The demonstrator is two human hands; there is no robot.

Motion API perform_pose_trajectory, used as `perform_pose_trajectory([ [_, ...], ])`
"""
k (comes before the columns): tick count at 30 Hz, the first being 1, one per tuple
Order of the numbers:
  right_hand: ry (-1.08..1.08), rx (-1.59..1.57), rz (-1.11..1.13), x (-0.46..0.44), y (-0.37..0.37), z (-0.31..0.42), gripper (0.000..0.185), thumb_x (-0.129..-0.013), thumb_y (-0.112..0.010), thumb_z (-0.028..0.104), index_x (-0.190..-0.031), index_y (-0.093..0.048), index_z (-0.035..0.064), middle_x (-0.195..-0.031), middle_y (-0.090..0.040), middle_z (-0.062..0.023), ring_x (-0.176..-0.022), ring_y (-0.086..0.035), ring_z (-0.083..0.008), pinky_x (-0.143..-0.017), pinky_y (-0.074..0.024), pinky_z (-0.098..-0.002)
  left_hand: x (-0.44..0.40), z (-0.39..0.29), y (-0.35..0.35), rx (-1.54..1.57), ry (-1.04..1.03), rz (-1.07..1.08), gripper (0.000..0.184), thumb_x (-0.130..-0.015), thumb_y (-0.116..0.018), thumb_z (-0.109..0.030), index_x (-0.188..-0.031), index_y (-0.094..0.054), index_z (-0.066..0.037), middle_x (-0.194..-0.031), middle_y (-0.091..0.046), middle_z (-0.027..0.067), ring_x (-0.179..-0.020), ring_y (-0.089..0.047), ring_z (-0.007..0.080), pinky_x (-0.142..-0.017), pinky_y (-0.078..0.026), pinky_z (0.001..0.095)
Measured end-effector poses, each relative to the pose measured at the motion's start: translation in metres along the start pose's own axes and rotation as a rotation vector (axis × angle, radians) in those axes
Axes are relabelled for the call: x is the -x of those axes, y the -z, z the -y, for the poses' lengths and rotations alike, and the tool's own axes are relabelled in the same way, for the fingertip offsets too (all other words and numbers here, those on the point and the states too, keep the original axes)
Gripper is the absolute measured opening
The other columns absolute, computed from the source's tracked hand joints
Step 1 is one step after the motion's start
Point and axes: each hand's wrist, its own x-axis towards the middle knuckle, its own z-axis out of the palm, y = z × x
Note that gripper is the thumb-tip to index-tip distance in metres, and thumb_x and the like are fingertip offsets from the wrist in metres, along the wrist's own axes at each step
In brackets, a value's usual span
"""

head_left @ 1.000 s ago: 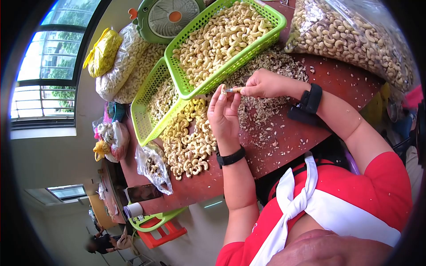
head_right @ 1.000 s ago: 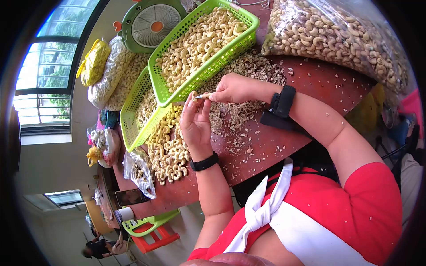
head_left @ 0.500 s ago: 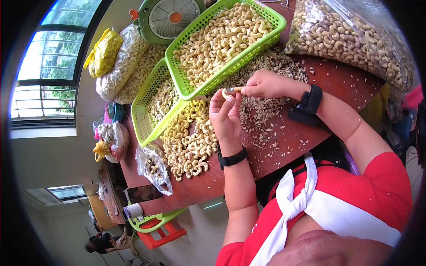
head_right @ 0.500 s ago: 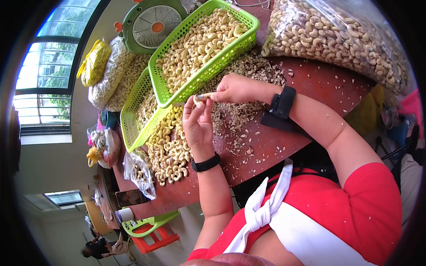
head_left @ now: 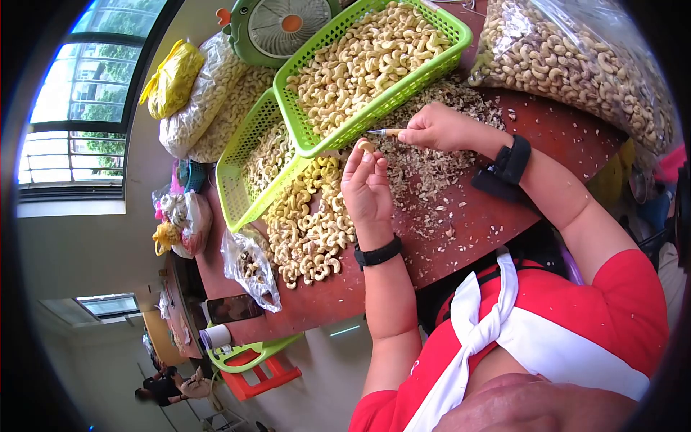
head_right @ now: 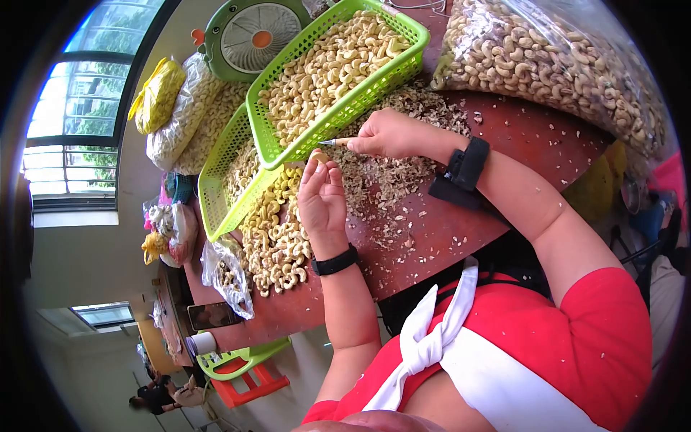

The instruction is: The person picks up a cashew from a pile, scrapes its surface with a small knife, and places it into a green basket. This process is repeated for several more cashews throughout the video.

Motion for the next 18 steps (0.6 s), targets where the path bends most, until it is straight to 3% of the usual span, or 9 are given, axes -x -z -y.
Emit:
perform_pose_trajectory([
  [7,0.122,0.14,-0.089,0.0,0.002,0.002,0.04,-0.079,-0.049,0.031,-0.052,-0.047,0.0019,-0.043,-0.039,0.0019,-0.041,-0.035,-0.0062,-0.039,-0.0289,-0.0248,0.001,-0.001,-0.005,-0.022,-0.015,0.0,0.031,-0.078,-0.047,-0.006,-0.108,-0.04,-0.004,-0.084,-0.053,0.0091,-0.07,-0.054,0.0159,-0.059,-0.048,0.0253],
  [10,0.053,0.096,-0.077,-0.001,0.005,0.001,0.042,-0.078,-0.049,0.034,-0.05,-0.047,0.0035,-0.043,-0.041,0.001,-0.04,-0.038,-0.0066,-0.038,-0.0302,-0.0249,0.002,-0.003,-0.003,0.018,-0.041,-0.012,0.03,-0.078,-0.048,-0.005,-0.106,-0.04,-0.004,-0.08,-0.054,0.0084,-0.066,-0.054,0.0151,-0.056,-0.048,0.0257],
  [14,0.101,0.097,-0.11,-0.008,0.008,-0.016,0.036,-0.081,-0.048,0.029,-0.053,-0.042,0.0069,-0.048,-0.037,0.0054,-0.042,-0.033,-0.0034,-0.038,-0.0248,-0.0205,0.005,-0.005,-0.004,0.044,-0.057,-0.05,0.021,-0.072,-0.054,-0.001,-0.093,-0.05,0.0,-0.079,-0.054,0.0049,-0.066,-0.054,0.0132,-0.058,-0.048,0.0248],
  [18,0.097,0.034,-0.051,-0.021,0.016,-0.047,0.034,-0.084,-0.045,0.028,-0.057,-0.039,0.0085,-0.049,-0.033,0.0074,-0.042,-0.027,-0.0015,-0.037,-0.0202,-0.0192,0.004,-0.003,-0.001,0.026,-0.125,-0.025,0.023,-0.069,-0.055,0.001,-0.092,-0.05,0.001,-0.08,-0.054,0.006,-0.065,-0.053,0.0126,-0.056,-0.049,0.0255],
])
